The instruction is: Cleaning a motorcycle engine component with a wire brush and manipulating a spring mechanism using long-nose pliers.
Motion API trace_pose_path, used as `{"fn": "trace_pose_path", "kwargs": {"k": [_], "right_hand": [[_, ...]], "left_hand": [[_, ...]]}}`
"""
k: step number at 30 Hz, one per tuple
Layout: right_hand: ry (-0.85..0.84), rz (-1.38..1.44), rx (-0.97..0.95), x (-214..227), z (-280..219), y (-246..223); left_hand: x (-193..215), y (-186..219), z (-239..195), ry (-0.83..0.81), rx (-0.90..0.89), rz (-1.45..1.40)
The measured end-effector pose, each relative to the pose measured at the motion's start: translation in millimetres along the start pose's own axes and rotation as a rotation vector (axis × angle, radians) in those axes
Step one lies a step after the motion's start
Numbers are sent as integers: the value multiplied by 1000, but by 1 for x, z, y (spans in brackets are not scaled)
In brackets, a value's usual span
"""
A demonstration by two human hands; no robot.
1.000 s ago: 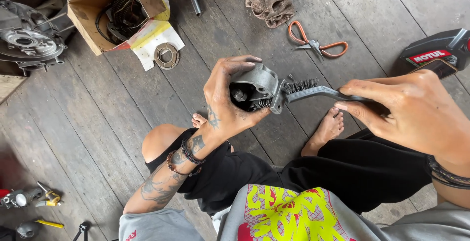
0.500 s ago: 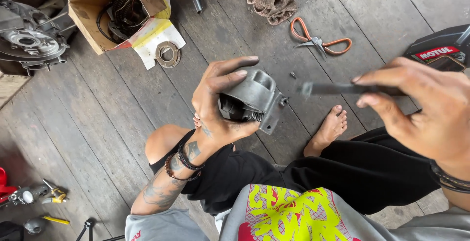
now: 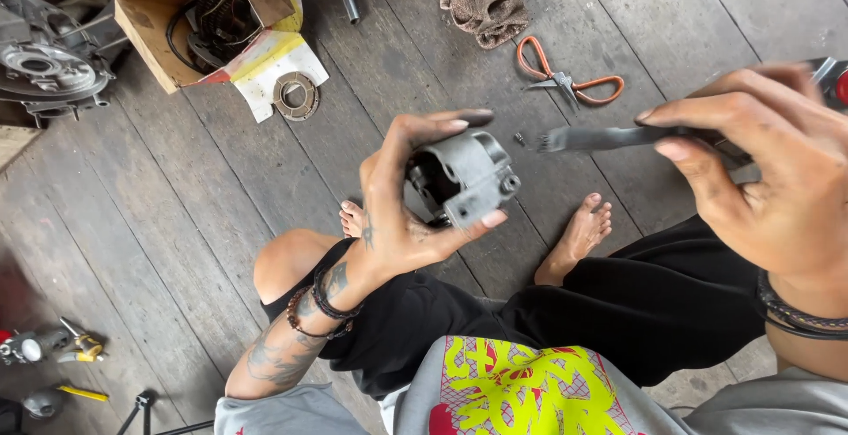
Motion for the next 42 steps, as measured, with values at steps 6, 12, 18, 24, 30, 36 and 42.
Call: {"fn": "trace_pose_path", "kwargs": {"k": [6,12,18,24,30,36,42], "right_hand": [[72,180,19,-4,4,0],[88,151,148,0,10,-25],[132,-130,242,-3,1,-49],[160,-257,242,-2,-5,-34],[110,-51,191,7,-2,-42],[129,-334,225,-1,-10,-64],[116,-324,189,-10,-6,-59]], "left_hand": [[-15,-17,-5,-114,246,-279],[-26,-86,-44,69,587,-701],[-21,-57,-18,-2,372,-427],[-19,-70,-18,35,486,-458],[-33,-102,-51,134,878,-528],[-28,-100,-47,105,891,-434],[-25,-98,-47,52,1067,-330]]}}
Point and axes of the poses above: each hand's wrist, its own z-axis towards the middle knuckle, its own x-axis out of the back of the hand, y = z × x, the point moved 10 cm from there along z, towards the middle knuckle, and after that the axes turned 4 degrees about -z, right-handed, at the moved point
